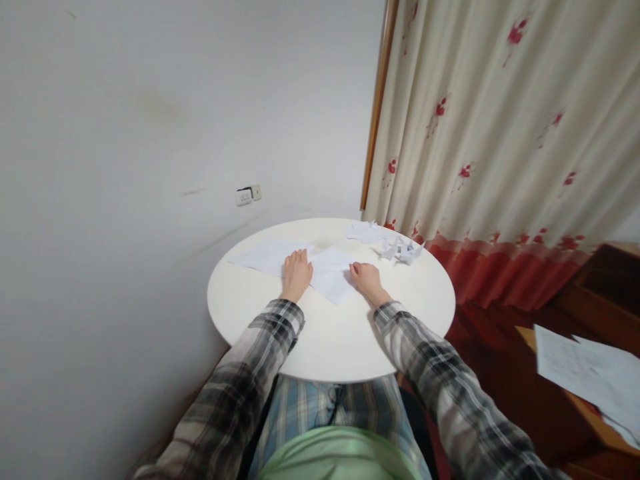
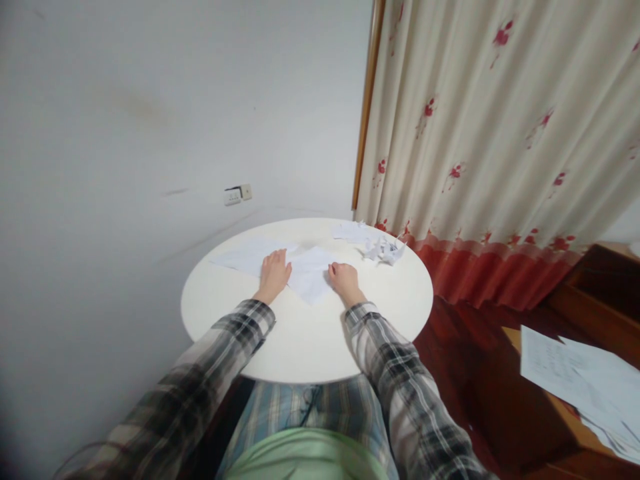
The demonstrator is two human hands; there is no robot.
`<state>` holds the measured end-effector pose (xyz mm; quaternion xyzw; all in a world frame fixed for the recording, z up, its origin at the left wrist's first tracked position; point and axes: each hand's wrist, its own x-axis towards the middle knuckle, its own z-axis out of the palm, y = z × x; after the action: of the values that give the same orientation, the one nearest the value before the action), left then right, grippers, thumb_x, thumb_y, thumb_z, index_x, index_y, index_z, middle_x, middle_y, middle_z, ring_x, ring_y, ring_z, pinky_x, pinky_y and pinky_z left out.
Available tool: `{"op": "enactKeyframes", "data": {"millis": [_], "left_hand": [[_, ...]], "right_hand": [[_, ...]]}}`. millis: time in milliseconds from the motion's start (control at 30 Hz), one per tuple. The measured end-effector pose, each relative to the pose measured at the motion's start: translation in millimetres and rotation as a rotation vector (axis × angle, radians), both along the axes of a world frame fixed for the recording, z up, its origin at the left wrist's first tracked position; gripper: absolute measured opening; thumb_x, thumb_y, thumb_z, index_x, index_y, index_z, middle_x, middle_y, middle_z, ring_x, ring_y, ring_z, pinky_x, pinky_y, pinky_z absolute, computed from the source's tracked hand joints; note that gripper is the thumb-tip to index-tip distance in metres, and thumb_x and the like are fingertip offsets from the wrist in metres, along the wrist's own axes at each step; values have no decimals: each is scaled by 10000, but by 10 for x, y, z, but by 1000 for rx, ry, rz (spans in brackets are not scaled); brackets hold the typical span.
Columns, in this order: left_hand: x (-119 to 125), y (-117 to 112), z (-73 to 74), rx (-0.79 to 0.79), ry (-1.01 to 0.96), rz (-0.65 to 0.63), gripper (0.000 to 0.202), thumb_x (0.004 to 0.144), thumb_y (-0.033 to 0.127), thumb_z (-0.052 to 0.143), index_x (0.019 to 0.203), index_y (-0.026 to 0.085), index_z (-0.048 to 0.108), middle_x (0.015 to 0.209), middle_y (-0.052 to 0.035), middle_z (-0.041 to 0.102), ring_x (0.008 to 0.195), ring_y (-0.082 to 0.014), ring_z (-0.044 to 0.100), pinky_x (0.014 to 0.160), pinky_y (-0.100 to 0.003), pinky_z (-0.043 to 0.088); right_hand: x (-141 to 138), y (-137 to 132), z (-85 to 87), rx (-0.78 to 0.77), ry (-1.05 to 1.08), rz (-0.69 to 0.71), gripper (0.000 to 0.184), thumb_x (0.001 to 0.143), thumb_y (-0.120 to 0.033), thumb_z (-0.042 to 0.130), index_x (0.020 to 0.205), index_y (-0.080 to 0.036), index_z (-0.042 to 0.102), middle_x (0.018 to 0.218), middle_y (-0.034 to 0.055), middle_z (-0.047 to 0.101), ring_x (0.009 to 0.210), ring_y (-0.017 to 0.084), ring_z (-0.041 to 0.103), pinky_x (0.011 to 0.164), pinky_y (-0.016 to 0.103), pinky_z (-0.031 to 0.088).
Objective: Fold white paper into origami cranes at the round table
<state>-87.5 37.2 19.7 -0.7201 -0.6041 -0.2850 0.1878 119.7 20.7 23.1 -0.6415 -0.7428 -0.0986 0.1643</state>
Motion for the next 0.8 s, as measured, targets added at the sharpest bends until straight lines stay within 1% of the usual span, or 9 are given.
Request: {"op": "enactKeyframes", "data": {"millis": [67,133,200,300,367,467,533,633,800], "left_hand": [[13,-7,-5,-26,-20,-47,426,836,225,372,1240,91,382,1250,-192,468,1185,-273,387,982,-413,268],[14,4,-20,-60,-52,-67,436,839,251,379,1247,96,380,1236,-187,482,1181,-270,402,982,-406,280],[3,32,-49,-103,-82,-64,449,844,293,384,1245,91,386,1174,-184,525,1134,-266,452,958,-391,316],[-27,99,-113,-200,-108,-78,481,850,368,378,1243,91,396,1119,-177,563,1081,-257,505,916,-370,362],[-45,144,-159,-283,-124,-95,490,850,405,375,1227,94,419,1111,-169,577,1077,-250,517,902,-358,378],[-60,182,-215,-349,-131,-108,497,835,432,399,1201,100,450,1125,-161,579,1097,-249,509,912,-351,376],[-65,181,-235,-361,-139,-125,520,808,446,445,1200,104,451,1157,-161,562,1125,-258,488,931,-360,365],[-66,158,-240,-359,-193,-185,562,762,433,524,1213,112,429,1212,-157,526,1149,-255,468,960,-359,348],[-66,136,-221,-254,-388,-310,580,709,255,603,1230,136,378,1184,-114,530,1075,-185,517,941,-302,382]], "right_hand": [[50,8,0,39,43,-16,418,922,-340,230,979,-168,607,931,107,652,877,179,587,739,261,397],[87,22,-15,52,63,31,392,900,-381,311,1116,-151,544,1090,123,602,1018,189,534,834,281,383],[115,40,-49,-11,52,101,516,858,-482,377,1243,-146,445,1273,135,481,1173,217,425,932,332,336],[151,67,-110,-167,29,168,579,848,-560,323,1292,-195,401,1383,101,360,1262,243,323,993,406,278],[175,83,-131,-189,39,225,562,844,-560,340,1276,-211,427,1384,79,365,1271,227,316,1011,382,264],[212,106,-131,-153,101,297,465,876,-496,332,1174,-198,529,1272,66,506,1179,168,437,970,282,315],[235,118,-129,-126,140,249,424,899,-437,304,1121,-183,561,1169,66,584,1086,154,512,916,254,358],[256,127,-148,-83,139,116,426,862,-416,406,1177,-150,514,1184,91,568,1109,193,493,915,271,364],[272,128,-179,-93,105,70,498,849,-411,429,1255,-122,426,1237,118,523,1146,211,464,930,283,359]]}}
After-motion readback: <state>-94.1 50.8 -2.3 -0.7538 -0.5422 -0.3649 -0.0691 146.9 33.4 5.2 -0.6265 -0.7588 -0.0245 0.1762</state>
